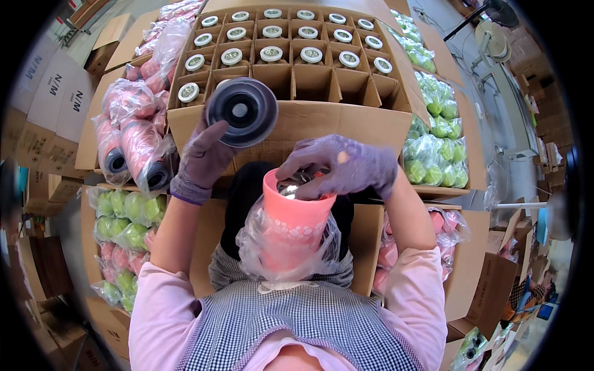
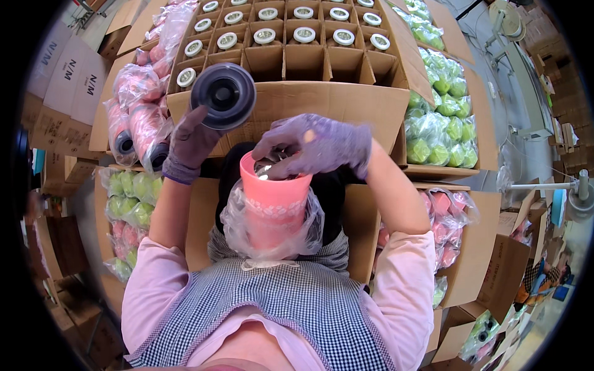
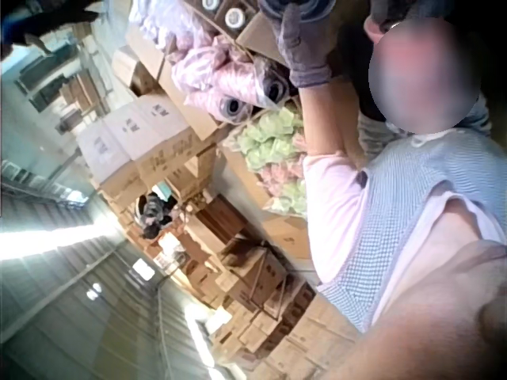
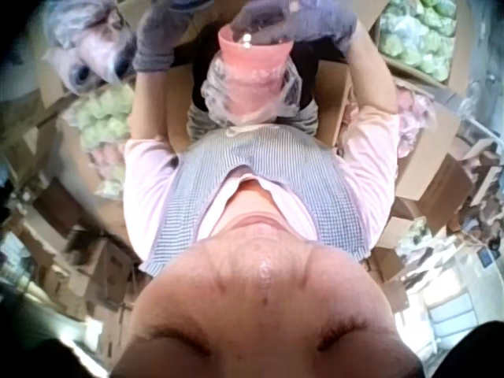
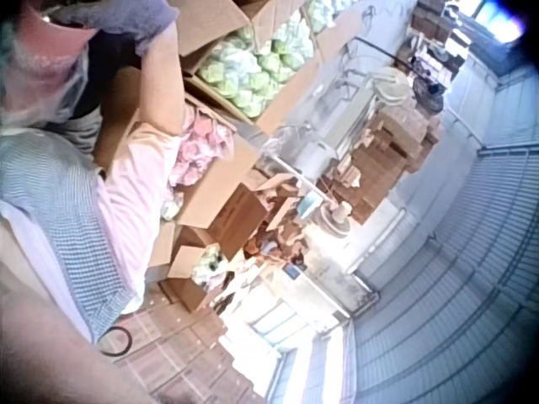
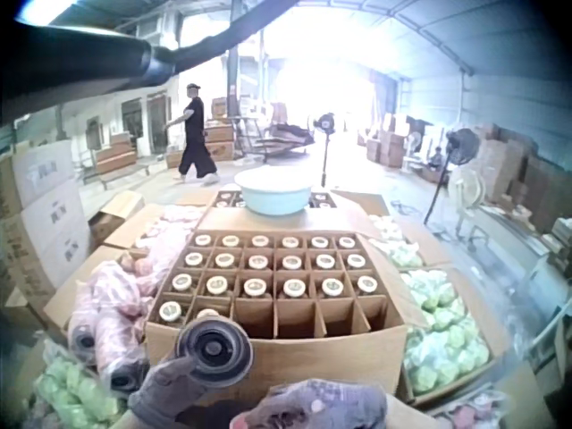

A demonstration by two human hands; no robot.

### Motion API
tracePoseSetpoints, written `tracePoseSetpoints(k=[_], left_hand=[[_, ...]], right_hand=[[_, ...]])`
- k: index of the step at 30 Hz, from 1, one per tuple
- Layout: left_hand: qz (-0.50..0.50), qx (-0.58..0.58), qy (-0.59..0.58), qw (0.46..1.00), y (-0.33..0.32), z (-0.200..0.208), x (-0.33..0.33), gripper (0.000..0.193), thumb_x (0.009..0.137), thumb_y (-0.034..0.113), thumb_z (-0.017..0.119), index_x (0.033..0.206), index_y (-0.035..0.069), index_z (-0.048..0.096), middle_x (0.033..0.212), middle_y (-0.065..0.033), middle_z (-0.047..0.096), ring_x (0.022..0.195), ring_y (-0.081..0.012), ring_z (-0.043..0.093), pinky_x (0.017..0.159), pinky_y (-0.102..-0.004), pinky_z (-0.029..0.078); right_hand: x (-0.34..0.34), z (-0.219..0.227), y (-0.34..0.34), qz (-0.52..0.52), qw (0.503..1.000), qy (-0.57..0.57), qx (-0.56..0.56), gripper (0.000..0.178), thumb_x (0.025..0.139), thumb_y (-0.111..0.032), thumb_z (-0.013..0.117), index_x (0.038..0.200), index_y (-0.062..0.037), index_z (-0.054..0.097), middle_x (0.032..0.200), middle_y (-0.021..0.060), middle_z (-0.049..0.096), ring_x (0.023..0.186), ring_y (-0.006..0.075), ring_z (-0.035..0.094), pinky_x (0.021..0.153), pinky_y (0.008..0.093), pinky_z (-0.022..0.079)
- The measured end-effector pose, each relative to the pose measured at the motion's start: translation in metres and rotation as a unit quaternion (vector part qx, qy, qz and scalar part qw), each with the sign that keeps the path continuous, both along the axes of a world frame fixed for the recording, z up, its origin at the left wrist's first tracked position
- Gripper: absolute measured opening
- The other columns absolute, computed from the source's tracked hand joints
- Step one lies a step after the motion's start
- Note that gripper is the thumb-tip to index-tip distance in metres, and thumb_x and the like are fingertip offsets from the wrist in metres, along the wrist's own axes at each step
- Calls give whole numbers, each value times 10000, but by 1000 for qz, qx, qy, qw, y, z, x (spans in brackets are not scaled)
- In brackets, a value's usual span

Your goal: The person assembles plastic cups by inserting a metal cylinder into the cup body and screwing on a lid. They handle both green and pink cups, placing the finished units into a cardboard box.

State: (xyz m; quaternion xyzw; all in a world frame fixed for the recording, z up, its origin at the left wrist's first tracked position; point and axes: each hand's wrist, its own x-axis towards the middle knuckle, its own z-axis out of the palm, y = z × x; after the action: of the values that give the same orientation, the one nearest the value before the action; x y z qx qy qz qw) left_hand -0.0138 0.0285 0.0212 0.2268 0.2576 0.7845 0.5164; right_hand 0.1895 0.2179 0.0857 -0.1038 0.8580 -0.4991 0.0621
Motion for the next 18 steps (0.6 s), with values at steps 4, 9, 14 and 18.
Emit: tracePoseSetpoints(k=[4,9,14,18], left_hand=[[6,-19,16,1000,16,5,24,569,957,176,602,1470,83,375,1348,-107,558,1257,-256,543,1063,-423,443],[91,-61,246,963,25,30,46,546,884,263,722,1339,15,554,1197,-136,635,1131,-254,609,998,-376,455],[-49,-32,573,818,35,54,48,507,781,333,725,1163,0,710,1128,-160,627,1065,-263,600,950,-380,461],[-26,-9,643,765,29,57,60,499,748,262,764,1177,15,707,1122,-154,633,1058,-287,606,940,-380,468]], right_hand=[[10,5,-17,-66,997,15,49,342,868,-289,718,1140,-82,724,927,126,683,867,245,670,802,327,530],[45,-5,4,-201,975,31,-90,302,922,-278,670,1086,-31,727,989,130,720,905,219,687,850,324,534],[65,-59,17,-426,862,75,-265,483,1005,-422,537,1097,27,691,1088,128,704,1032,206,666,936,342,514],[41,-68,-8,-339,772,23,-537,626,1034,-533,418,1296,13,578,1244,135,636,1179,203,599,1036,344,457]])
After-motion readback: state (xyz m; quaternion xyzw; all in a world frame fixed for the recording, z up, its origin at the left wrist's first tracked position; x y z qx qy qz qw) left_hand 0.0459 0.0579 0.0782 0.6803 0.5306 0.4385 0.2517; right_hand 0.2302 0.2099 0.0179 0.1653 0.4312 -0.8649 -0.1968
